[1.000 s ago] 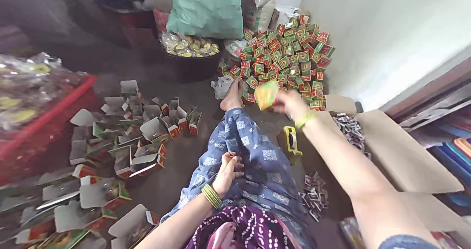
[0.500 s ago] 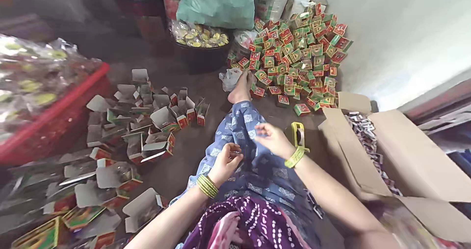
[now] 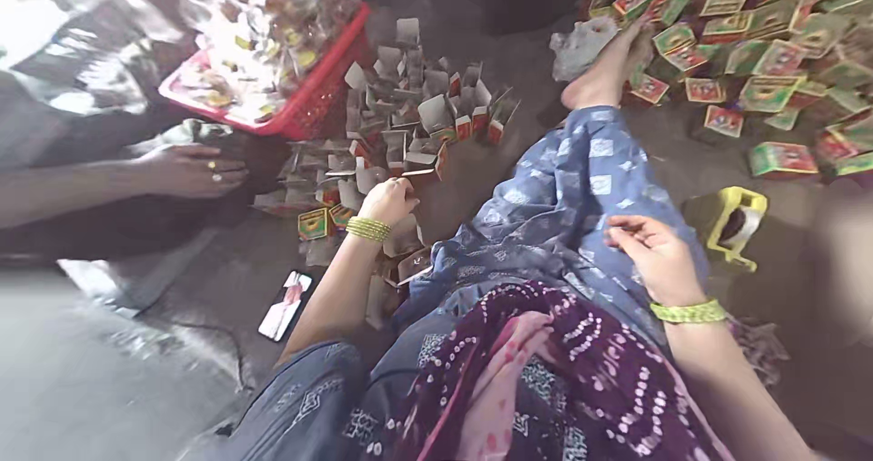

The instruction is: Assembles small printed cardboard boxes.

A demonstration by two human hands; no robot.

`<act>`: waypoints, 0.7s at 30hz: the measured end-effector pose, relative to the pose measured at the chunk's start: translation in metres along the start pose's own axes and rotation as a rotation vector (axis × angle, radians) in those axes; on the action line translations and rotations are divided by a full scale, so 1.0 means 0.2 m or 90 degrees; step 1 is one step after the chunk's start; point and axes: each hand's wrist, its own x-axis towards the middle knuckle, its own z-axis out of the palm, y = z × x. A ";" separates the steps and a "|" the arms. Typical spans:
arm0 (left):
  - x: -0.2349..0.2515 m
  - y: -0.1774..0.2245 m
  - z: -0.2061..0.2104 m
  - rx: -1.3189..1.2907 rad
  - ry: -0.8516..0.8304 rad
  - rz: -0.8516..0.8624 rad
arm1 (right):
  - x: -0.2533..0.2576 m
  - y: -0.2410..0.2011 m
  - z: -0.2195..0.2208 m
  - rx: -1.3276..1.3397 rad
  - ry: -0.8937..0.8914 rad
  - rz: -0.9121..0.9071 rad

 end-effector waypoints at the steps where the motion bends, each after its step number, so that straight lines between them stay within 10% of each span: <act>1: -0.01 -0.04 0.01 0.015 -0.045 -0.016 | 0.00 0.01 0.00 -0.014 -0.005 -0.002; 8: -0.06 -0.06 0.07 0.122 -0.209 -0.051 | -0.02 -0.01 0.00 -0.028 0.001 -0.016; 16: -0.14 0.10 -0.09 -0.071 0.092 0.261 | -0.09 -0.03 -0.26 -0.113 0.189 -0.077; 21: -0.20 0.39 -0.19 -0.316 0.194 0.467 | -0.23 0.03 -0.63 -0.341 0.368 0.104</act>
